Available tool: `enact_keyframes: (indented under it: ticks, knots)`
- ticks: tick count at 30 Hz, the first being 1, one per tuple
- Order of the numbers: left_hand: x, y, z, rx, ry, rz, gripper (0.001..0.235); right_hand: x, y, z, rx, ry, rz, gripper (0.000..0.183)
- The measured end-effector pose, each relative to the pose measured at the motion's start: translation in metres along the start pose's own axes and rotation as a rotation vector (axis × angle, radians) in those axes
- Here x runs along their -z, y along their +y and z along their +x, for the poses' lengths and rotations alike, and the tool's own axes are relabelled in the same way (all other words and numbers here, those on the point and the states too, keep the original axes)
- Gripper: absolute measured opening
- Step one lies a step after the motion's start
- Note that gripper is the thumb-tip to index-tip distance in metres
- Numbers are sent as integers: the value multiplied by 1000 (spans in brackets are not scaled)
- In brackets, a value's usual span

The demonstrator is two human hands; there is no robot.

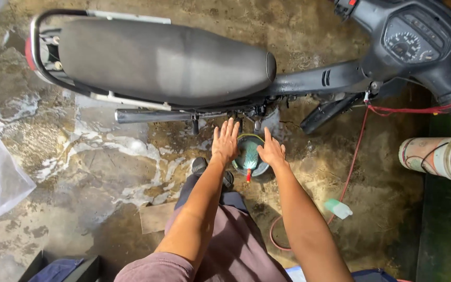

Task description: The person scrubs the engine and exhaust area of a motorcycle using a brush and soapy water from a bucket. They repeatedly dip the brush into the bucket and scrub various parts of the bike's lower section.

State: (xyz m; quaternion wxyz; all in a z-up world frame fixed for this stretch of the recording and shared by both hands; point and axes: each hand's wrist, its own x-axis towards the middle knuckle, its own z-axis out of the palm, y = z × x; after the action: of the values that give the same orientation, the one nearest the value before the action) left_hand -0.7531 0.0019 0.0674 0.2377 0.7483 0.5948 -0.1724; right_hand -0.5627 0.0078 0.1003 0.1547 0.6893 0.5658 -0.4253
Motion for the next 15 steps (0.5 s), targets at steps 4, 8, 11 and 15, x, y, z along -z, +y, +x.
enact_keyframes:
  ticks: [4,8,11,15]
  knots:
    - [-29,11,-20,-13,-25,-24,73,-16,4,-18,-29,-19,-7,79]
    - [-65,3,-58,2,-80,90,73,-34,8,-47,-85,-30,31,82]
    - [-82,-9,-81,22,-53,148,67,-60,17,-48,-82,-34,22,84]
    - [-108,-24,-87,-2,-26,215,66,-90,17,-48,-68,-50,-28,82]
